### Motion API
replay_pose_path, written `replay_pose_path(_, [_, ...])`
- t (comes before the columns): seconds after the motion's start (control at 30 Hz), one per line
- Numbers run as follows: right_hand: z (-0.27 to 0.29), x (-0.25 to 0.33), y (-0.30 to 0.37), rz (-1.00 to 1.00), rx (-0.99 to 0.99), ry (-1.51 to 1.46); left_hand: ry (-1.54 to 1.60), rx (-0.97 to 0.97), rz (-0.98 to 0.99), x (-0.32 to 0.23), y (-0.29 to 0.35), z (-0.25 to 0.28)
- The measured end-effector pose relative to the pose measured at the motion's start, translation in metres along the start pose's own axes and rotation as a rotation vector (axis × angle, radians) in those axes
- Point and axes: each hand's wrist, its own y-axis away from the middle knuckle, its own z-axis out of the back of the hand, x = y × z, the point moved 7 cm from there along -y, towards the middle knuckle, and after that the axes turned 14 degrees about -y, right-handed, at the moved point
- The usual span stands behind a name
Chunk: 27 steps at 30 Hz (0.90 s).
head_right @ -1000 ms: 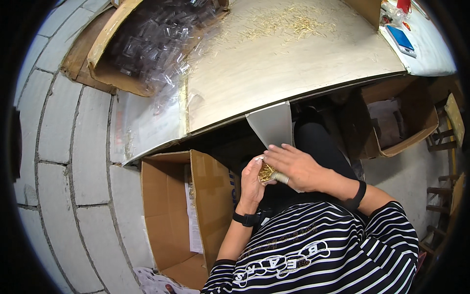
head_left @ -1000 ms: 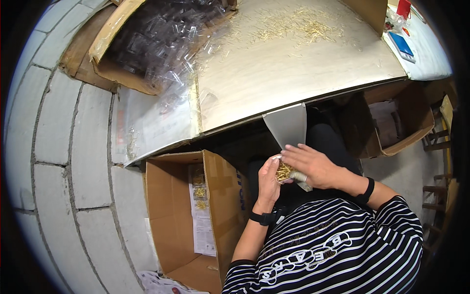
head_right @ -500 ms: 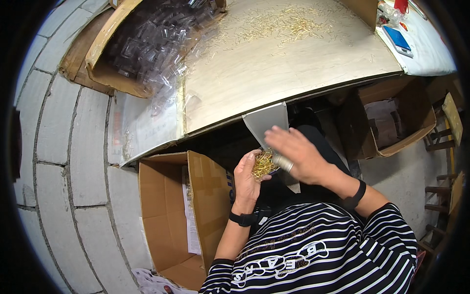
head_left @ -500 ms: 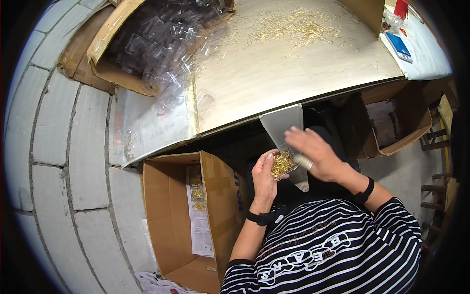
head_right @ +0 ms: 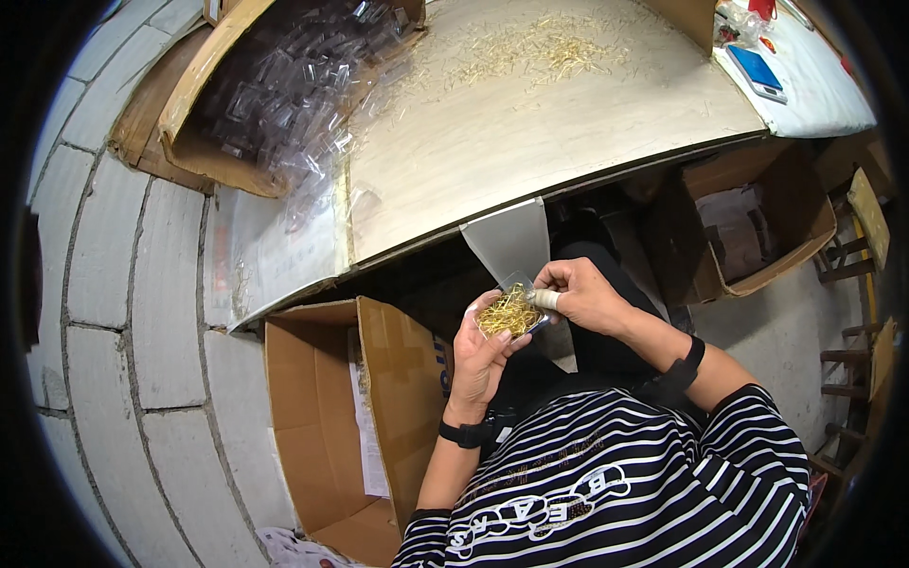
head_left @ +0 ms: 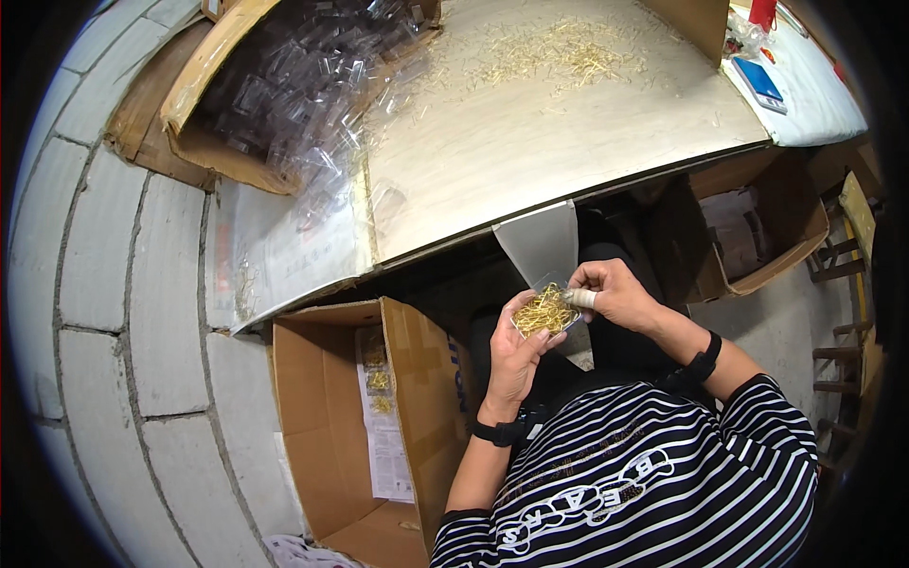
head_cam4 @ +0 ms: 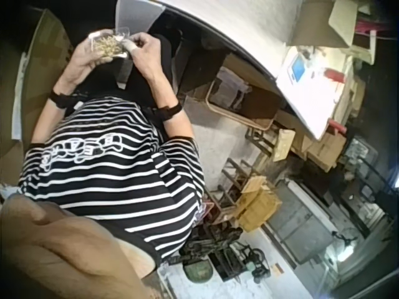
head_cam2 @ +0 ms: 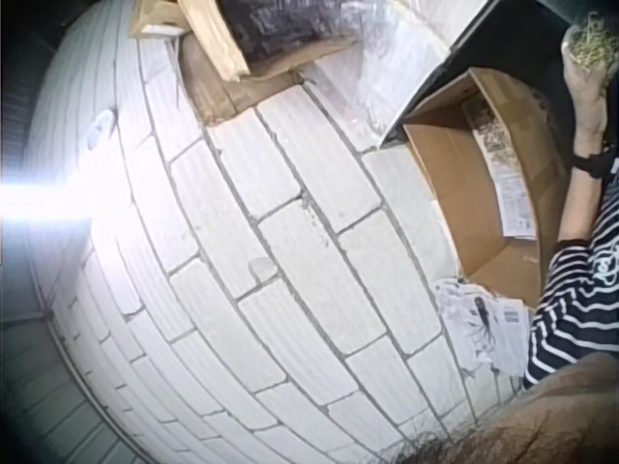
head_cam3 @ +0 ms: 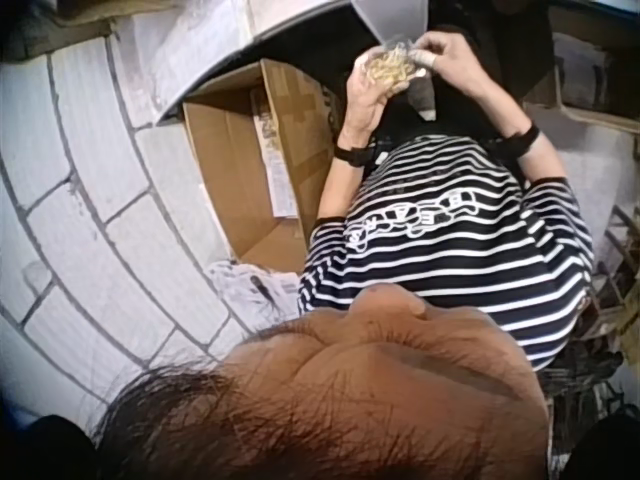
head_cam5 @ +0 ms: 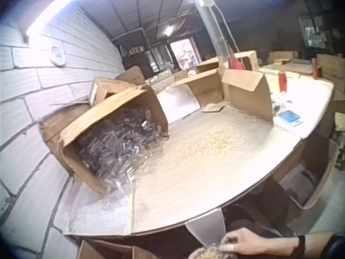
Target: The person scoops small yellow items from a table into clear plastic bags and places them into a cardboard box. The person repeatedly scoops items, fills bags, and arranges them in the box.
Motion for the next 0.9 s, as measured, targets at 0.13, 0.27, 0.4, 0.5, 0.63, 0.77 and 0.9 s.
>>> replay_pose_path(0.13, [0.006, 0.001, -0.001, 0.029, -0.089, 0.109, -0.021, -0.029, 0.007, 0.001, -0.001, 0.000])
replay_pose_path(0.27, [0.001, 0.025, 0.009, 0.308, -0.093, 0.438, -0.031, -0.037, 0.015, 0.006, -0.004, 0.002])
replay_pose_path(0.4, [-0.016, 0.047, 0.016, 0.678, 0.026, 0.907, -0.069, -0.039, 0.046, 0.005, -0.005, 0.001])
replay_pose_path(0.5, [-0.024, 0.048, 0.009, 0.676, 0.176, 1.069, -0.091, -0.009, 0.055, 0.007, -0.006, 0.002])
replay_pose_path(0.63, [-0.042, 0.054, 0.009, 0.713, 0.263, 1.238, -0.107, -0.016, 0.057, 0.003, -0.008, 0.003])
replay_pose_path(0.77, [-0.044, 0.055, 0.011, 0.779, 0.128, 1.226, -0.083, -0.005, 0.040, -0.001, -0.009, 0.004])
replay_pose_path(0.9, [-0.042, 0.051, 0.015, 0.686, 0.021, 1.132, -0.051, -0.041, 0.021, -0.002, -0.012, 0.010])
